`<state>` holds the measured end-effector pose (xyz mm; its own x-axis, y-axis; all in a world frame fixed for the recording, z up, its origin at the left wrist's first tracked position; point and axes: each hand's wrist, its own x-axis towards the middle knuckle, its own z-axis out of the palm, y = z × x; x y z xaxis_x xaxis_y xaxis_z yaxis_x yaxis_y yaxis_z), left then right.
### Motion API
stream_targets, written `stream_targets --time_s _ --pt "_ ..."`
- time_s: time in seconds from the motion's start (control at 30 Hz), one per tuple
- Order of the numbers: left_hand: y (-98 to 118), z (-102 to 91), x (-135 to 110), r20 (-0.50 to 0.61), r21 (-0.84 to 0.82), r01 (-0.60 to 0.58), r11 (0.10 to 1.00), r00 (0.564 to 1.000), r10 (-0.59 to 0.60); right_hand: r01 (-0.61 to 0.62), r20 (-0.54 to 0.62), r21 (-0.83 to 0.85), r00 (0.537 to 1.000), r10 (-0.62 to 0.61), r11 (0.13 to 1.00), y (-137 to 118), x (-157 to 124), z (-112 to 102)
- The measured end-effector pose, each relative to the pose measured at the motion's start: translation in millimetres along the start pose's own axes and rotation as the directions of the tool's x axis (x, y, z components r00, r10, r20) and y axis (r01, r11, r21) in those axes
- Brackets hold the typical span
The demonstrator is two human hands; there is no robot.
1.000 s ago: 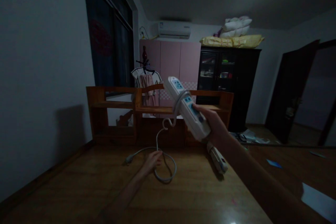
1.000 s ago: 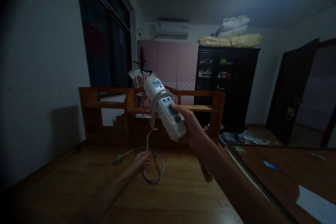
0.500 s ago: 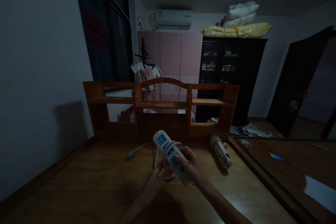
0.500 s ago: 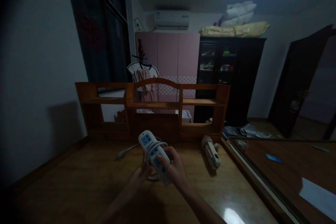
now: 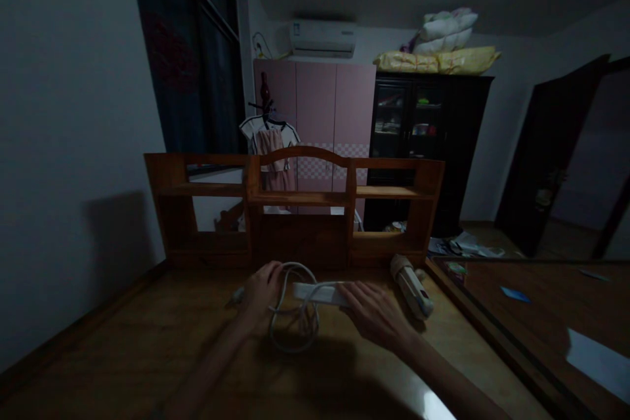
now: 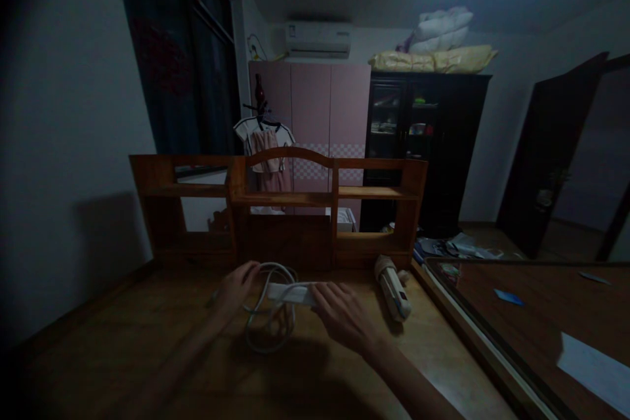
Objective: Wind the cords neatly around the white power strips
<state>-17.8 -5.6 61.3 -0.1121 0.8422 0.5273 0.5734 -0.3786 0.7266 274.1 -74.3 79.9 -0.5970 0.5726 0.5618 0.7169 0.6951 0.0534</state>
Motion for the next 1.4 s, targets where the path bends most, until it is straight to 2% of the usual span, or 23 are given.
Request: stream_targets --time_s 0.03,0.1,0.23,0.33,0.4,0.53,0.6,0.7,0.8,0.9,1.0,1.13,1.3,1.4 --pt "-7 3.7 7 -0.002 0.010 0.009 1.000 1.000 -0.009 0.030 -0.021 -0.039 0.999 -0.031 0.999 5 1 5" --pt "-14 13.5 15 -0.007 0.034 0.007 0.999 1.000 -0.007 0.013 -0.072 -0.055 0.997 -0.017 0.998 14 2 17" --pt "-4 38.0 7 0.010 0.052 -0.087 0.995 0.996 0.087 -0.141 -0.192 0.083 0.969 0.154 0.987 28 3 48" --pt "7 56.1 -11 0.126 -0.055 -0.169 0.984 0.976 0.175 -0.273 -0.224 0.174 0.924 0.308 0.946 34 0 68" --pt "8 66.7 -22 0.219 -0.063 -0.178 0.982 0.958 0.188 -0.313 -0.213 0.201 0.911 0.354 0.928 36 -3 75" --pt "-6 79.7 -33 0.276 -0.034 -0.240 0.970 0.931 0.240 -0.324 -0.203 0.237 0.906 0.372 0.916 39 -5 72" --pt "-13 80.7 -32 0.280 -0.090 -0.188 0.978 0.938 0.206 -0.329 -0.198 0.256 0.903 0.382 0.909 36 -4 68" --pt "-19 75.8 -26 0.186 -0.150 0.029 0.988 0.982 -0.001 -0.322 -0.176 0.273 0.910 0.376 0.907 28 -4 63" --pt "-23 67.3 -18 0.031 -0.225 0.184 0.957 0.983 -0.182 -0.262 -0.129 0.228 0.947 0.296 0.938 19 -7 63" --pt "-28 61.2 -12 -0.042 -0.339 0.198 0.920 0.973 -0.226 -0.077 -0.082 0.151 0.993 0.090 0.986 12 -10 66" --pt "-36 62.3 -8 0.010 -0.433 0.238 0.869 0.966 -0.260 0.095 -0.080 0.092 0.993 -0.088 0.991 6 -14 68" --pt "-40 70.6 -9 0.133 -0.447 0.260 0.856 0.965 -0.224 0.211 -0.059 0.052 0.976 -0.208 0.976 -7 -18 61" --pt "-29 76.4 -20 0.206 -0.374 0.153 0.915 0.975 -0.079 0.363 0.008 0.045 0.932 -0.364 0.931 -28 -15 40" --pt "-23 77.7 -24 0.224 -0.345 0.101 0.933 0.974 -0.023 0.415 0.033 0.047 0.908 -0.417 0.909 -35 -11 37"
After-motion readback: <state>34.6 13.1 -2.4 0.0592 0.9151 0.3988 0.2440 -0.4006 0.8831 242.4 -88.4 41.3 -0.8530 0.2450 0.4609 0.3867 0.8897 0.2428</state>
